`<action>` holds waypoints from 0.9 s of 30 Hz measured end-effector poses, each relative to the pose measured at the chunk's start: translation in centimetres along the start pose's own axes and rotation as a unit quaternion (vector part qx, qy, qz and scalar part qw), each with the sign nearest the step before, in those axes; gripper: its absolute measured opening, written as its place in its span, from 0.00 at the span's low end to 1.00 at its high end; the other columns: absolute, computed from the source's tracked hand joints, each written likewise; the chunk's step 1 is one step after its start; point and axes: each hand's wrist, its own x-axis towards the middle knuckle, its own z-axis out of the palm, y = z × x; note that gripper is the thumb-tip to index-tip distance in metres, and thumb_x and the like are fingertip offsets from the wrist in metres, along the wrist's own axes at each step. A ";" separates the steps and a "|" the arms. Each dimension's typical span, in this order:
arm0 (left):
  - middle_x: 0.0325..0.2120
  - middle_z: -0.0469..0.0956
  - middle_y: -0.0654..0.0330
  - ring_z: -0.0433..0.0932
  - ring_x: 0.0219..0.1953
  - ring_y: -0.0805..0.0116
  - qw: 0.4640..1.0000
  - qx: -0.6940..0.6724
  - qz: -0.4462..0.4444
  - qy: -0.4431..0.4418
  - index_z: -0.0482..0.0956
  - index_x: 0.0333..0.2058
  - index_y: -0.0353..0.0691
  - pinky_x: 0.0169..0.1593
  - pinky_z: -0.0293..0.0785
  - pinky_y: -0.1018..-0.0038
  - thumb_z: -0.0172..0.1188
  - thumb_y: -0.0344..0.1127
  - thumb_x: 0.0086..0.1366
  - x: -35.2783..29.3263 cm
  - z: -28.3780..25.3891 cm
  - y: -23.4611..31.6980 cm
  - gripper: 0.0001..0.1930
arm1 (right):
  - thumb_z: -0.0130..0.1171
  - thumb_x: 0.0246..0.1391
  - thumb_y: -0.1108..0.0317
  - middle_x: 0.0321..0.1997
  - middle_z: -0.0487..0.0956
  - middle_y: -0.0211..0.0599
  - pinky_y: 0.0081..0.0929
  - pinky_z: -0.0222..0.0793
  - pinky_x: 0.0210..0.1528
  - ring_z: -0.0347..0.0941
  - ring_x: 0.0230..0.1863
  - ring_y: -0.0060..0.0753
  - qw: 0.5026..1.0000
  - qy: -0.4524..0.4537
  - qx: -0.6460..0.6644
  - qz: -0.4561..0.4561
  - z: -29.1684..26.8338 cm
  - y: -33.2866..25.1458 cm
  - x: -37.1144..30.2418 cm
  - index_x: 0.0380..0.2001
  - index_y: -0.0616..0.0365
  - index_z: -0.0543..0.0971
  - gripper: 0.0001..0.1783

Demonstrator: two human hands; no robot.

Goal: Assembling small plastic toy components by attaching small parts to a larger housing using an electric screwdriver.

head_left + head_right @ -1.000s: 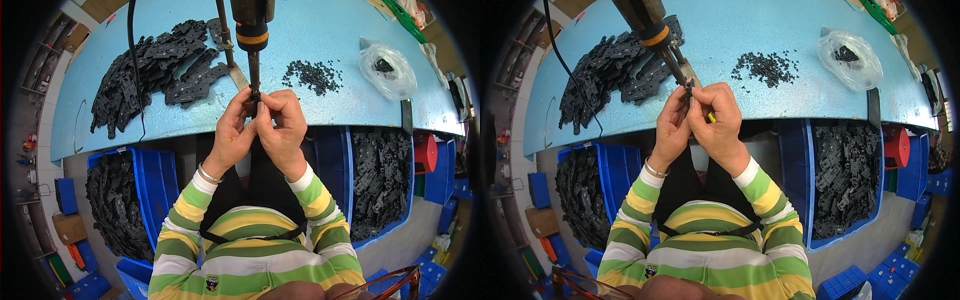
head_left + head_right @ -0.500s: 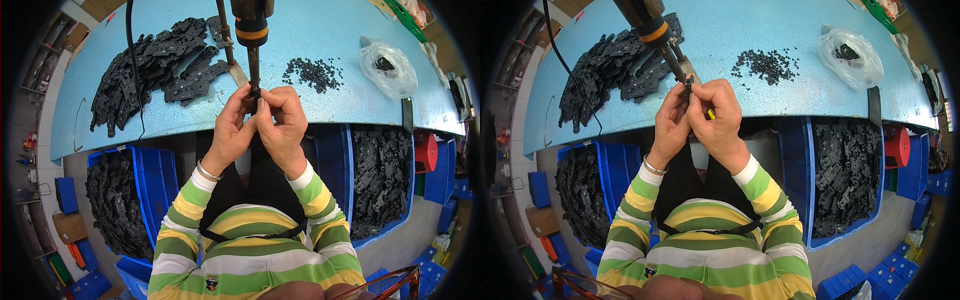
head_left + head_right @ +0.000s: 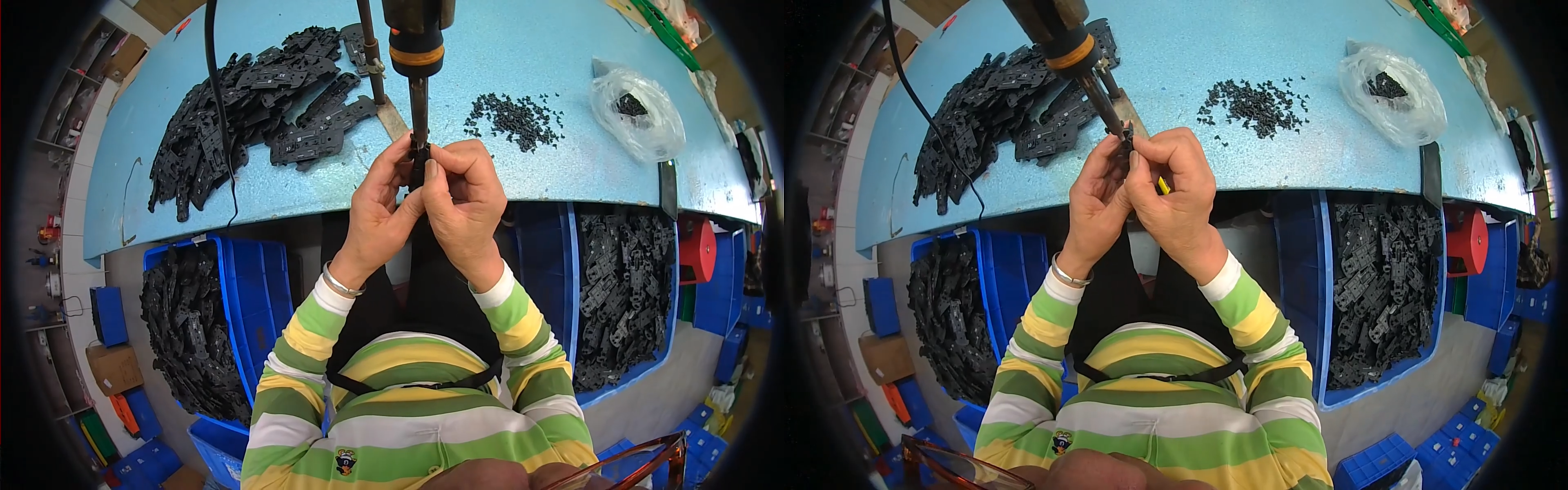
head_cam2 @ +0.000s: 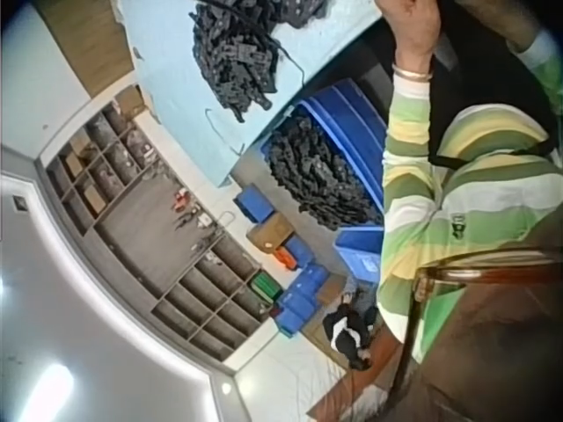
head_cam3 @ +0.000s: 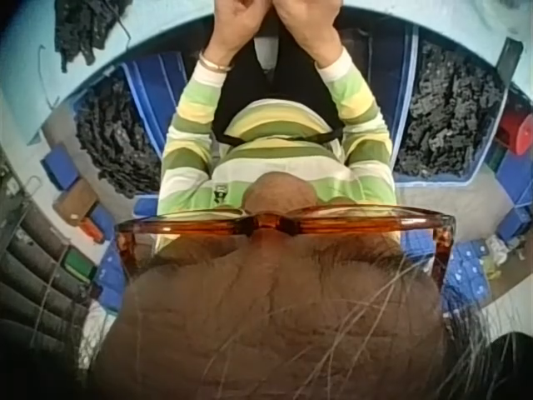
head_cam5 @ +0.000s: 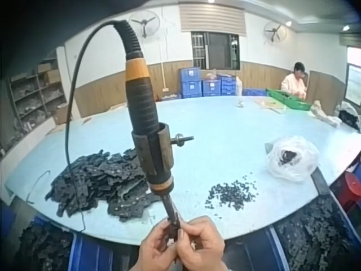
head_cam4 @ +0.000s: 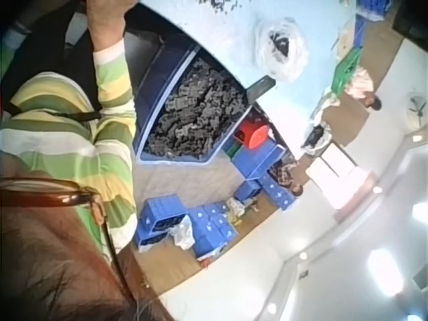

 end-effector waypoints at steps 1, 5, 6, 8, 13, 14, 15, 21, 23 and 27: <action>0.57 0.72 0.57 0.74 0.55 0.70 1.000 0.008 0.004 -0.001 0.58 0.67 0.32 0.60 0.70 0.70 0.62 0.25 0.66 -0.1 0.0 -0.1 0.33 | 0.59 0.53 0.85 0.35 0.72 0.33 0.14 0.65 0.27 0.67 0.28 0.14 1.000 0.000 0.000 0.000 -0.1 -0.1 -0.2 0.38 0.65 0.77 0.09; 0.56 0.73 0.58 0.73 0.55 0.72 1.000 0.029 0.004 0.012 0.59 0.67 0.33 0.59 0.71 0.71 0.62 0.23 0.65 -0.8 0.2 -0.2 0.34 | 0.58 0.54 0.85 0.37 0.72 0.33 0.14 0.67 0.30 0.69 0.30 0.15 1.000 -0.015 -0.003 0.014 -0.7 -0.2 -0.9 0.39 0.66 0.77 0.09; 0.56 0.73 0.58 0.73 0.55 0.72 1.000 0.028 0.003 0.012 0.59 0.67 0.33 0.59 0.71 0.71 0.62 0.23 0.65 -0.9 0.3 -0.1 0.34 | 0.57 0.57 0.84 0.38 0.71 0.32 0.13 0.67 0.31 0.68 0.32 0.15 0.999 -0.021 0.004 0.025 -0.8 -0.3 -1.1 0.40 0.65 0.76 0.08; 0.54 0.74 0.56 0.74 0.54 0.68 0.998 0.050 0.001 0.044 0.61 0.65 0.33 0.58 0.71 0.71 0.64 0.22 0.62 -1.4 0.7 0.0 0.34 | 0.55 0.61 0.81 0.40 0.71 0.31 0.11 0.66 0.34 0.67 0.35 0.14 0.998 -0.034 0.021 0.048 -1.0 -0.5 -1.5 0.41 0.65 0.75 0.05; 0.51 0.76 0.51 0.77 0.52 0.57 0.938 0.318 0.107 0.083 0.68 0.60 0.33 0.55 0.73 0.67 0.66 0.20 0.55 -2.5 2.0 1.0 0.33 | 0.56 0.62 0.80 0.39 0.71 0.30 0.12 0.64 0.32 0.67 0.33 0.14 0.994 -0.010 0.043 0.104 -1.5 -2.0 -2.2 0.37 0.63 0.75 0.02; 0.51 0.76 0.51 0.77 0.52 0.57 0.935 0.327 0.107 0.088 0.68 0.60 0.33 0.55 0.73 0.67 0.66 0.20 0.55 -2.9 2.2 1.2 0.33 | 0.56 0.62 0.79 0.38 0.71 0.30 0.13 0.64 0.32 0.66 0.32 0.14 0.992 0.006 0.032 0.121 -1.9 -2.1 -2.6 0.36 0.62 0.74 0.02; 0.50 0.75 0.49 0.77 0.50 0.55 0.922 0.349 0.137 0.098 0.69 0.59 0.32 0.54 0.73 0.66 0.67 0.20 0.53 -3.2 2.4 1.1 0.32 | 0.56 0.63 0.79 0.37 0.71 0.29 0.14 0.64 0.31 0.66 0.31 0.14 0.990 0.021 0.022 0.138 -2.2 -2.3 -3.0 0.35 0.61 0.74 0.03; 0.49 0.76 0.48 0.76 0.49 0.49 0.902 0.389 0.141 0.125 0.71 0.57 0.34 0.54 0.72 0.61 0.68 0.23 0.52 -5.6 3.7 0.3 0.31 | 0.57 0.63 0.75 0.36 0.74 0.30 0.17 0.63 0.36 0.65 0.33 0.16 0.982 0.040 -0.078 0.169 -4.0 -2.6 -5.9 0.33 0.61 0.76 0.04; 0.50 0.75 0.48 0.75 0.51 0.47 0.919 0.353 0.119 0.126 0.72 0.56 0.34 0.56 0.71 0.59 0.67 0.25 0.52 -6.4 4.9 0.0 0.30 | 0.56 0.65 0.73 0.37 0.74 0.30 0.16 0.63 0.35 0.64 0.32 0.16 0.971 0.052 -0.123 0.199 -5.8 -2.6 -7.3 0.33 0.61 0.76 0.05; 0.51 0.73 0.47 0.73 0.51 0.46 0.938 0.302 0.084 0.150 0.68 0.59 0.34 0.55 0.69 0.59 0.66 0.25 0.53 -8.5 7.0 -0.1 0.32 | 0.53 0.69 0.68 0.39 0.73 0.27 0.12 0.60 0.33 0.62 0.31 0.12 0.975 0.031 -0.098 0.196 -7.5 -3.4 -8.7 0.38 0.60 0.75 0.07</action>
